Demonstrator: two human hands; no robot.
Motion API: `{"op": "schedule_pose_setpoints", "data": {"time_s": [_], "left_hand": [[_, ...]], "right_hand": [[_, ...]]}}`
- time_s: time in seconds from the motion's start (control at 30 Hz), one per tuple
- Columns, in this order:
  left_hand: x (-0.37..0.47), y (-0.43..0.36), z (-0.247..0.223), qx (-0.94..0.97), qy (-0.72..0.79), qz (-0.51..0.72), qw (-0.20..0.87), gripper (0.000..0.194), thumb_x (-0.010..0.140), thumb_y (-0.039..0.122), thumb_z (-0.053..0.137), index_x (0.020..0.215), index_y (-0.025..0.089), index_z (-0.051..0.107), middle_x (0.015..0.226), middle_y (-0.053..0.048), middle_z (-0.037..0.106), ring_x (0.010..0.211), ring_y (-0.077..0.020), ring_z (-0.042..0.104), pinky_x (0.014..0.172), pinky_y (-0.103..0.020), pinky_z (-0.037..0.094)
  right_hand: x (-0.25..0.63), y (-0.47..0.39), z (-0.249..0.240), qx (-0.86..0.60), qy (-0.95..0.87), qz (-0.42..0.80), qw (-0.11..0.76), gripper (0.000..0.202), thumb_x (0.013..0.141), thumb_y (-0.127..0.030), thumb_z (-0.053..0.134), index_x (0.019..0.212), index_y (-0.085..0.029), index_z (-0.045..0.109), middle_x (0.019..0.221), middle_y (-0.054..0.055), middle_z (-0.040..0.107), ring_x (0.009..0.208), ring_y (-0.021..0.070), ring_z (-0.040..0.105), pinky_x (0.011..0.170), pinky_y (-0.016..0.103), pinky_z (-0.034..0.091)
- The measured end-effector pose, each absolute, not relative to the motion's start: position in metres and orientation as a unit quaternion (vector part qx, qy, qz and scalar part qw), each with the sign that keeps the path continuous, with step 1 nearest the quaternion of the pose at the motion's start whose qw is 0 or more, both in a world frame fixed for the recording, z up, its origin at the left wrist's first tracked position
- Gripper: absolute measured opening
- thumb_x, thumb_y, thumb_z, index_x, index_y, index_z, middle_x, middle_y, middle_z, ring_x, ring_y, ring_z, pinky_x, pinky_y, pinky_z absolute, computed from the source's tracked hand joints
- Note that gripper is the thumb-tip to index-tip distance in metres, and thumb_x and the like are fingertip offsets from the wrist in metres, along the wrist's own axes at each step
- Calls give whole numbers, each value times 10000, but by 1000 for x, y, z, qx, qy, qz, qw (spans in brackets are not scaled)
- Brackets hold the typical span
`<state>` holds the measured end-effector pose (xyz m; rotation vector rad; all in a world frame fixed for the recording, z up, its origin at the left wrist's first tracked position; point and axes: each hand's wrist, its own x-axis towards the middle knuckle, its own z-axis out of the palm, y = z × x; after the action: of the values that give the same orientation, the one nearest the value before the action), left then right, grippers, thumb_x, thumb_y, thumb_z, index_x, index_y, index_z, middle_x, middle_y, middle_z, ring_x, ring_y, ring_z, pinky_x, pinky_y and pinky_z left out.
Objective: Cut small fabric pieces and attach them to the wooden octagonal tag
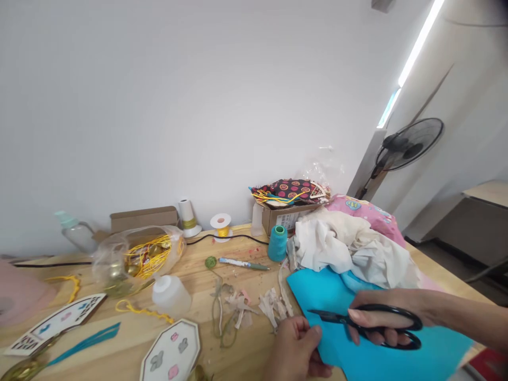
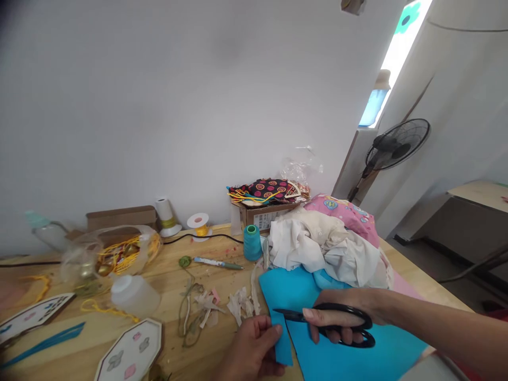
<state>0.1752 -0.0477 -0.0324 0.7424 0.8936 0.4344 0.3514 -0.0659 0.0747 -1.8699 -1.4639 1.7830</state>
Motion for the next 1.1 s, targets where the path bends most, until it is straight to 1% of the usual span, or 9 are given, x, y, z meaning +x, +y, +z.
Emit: {"op": "schedule_pose_setpoints", "data": {"time_s": [0.2, 0.33, 0.4, 0.5, 0.63, 0.73, 0.83, 0.93, 1.1], "left_hand": [[177, -46, -40, 336, 408, 210, 823, 501, 464, 568, 678, 683, 183, 443, 437, 56, 575, 355, -77, 504, 393, -199, 368], [178, -49, -43, 334, 422, 222, 813, 460, 502, 514, 693, 685, 207, 405, 416, 88, 546, 350, -82, 495, 396, -204, 360], [177, -50, -44, 338, 431, 229, 805, 423, 531, 475, 698, 691, 207, 412, 408, 92, 533, 337, -85, 482, 393, -208, 351], [176, -53, -44, 341, 444, 237, 794, 394, 549, 447, 700, 704, 208, 427, 418, 86, 540, 352, -102, 496, 415, -222, 369], [177, -54, -45, 345, 452, 245, 785, 416, 528, 488, 692, 693, 208, 433, 441, 72, 558, 382, -117, 520, 438, -236, 394], [178, -54, -47, 346, 453, 248, 783, 439, 512, 516, 684, 693, 207, 430, 435, 77, 555, 373, -105, 509, 432, -229, 391], [179, -53, -49, 349, 450, 252, 783, 445, 505, 522, 684, 697, 207, 435, 417, 87, 544, 349, -92, 485, 415, -221, 373], [179, -53, -50, 355, 446, 257, 780, 464, 490, 542, 682, 703, 205, 445, 404, 85, 548, 327, -86, 465, 401, -221, 354], [179, -54, -49, 365, 449, 257, 774, 471, 486, 569, 668, 686, 204, 447, 378, 82, 543, 327, -91, 465, 386, -218, 334]], "right_hand": [[357, -44, 74, -585, -528, 613, 55, 327, 761, -273, 492, 733, -26, 703, 423, -72, 444, 296, -10, 285, 248, 37, 213], [357, -35, 69, -570, -538, 619, 52, 291, 751, -169, 466, 695, -4, 699, 372, -91, 419, 279, -13, 262, 253, 31, 205], [357, -33, 67, -565, -536, 625, 52, 296, 749, -152, 454, 689, 4, 697, 367, -92, 421, 277, -13, 262, 254, 32, 203], [358, -34, 69, -559, -525, 640, 54, 324, 764, -193, 452, 687, 4, 698, 384, -75, 456, 284, -11, 280, 257, 31, 216], [358, -37, 76, -555, -501, 661, 61, 369, 758, -326, 499, 719, -16, 696, 452, -40, 545, 315, 2, 387, 296, 46, 304], [355, -39, 79, -551, -496, 669, 58, 415, 767, -371, 484, 633, -30, 680, 442, -41, 558, 309, -1, 421, 293, 40, 294], [353, -38, 77, -541, -506, 670, 45, 491, 827, -352, 401, 506, -54, 623, 400, -55, 541, 245, -20, 364, 253, 37, 228], [353, -33, 74, -530, -514, 675, 20, 530, 851, -319, 346, 452, -59, 580, 374, -73, 502, 213, -31, 274, 233, 49, 191], [354, -26, 72, -518, -535, 668, -6, 423, 865, -280, 400, 575, -62, 617, 380, -119, 402, 241, -24, 249, 238, 66, 208]]}}
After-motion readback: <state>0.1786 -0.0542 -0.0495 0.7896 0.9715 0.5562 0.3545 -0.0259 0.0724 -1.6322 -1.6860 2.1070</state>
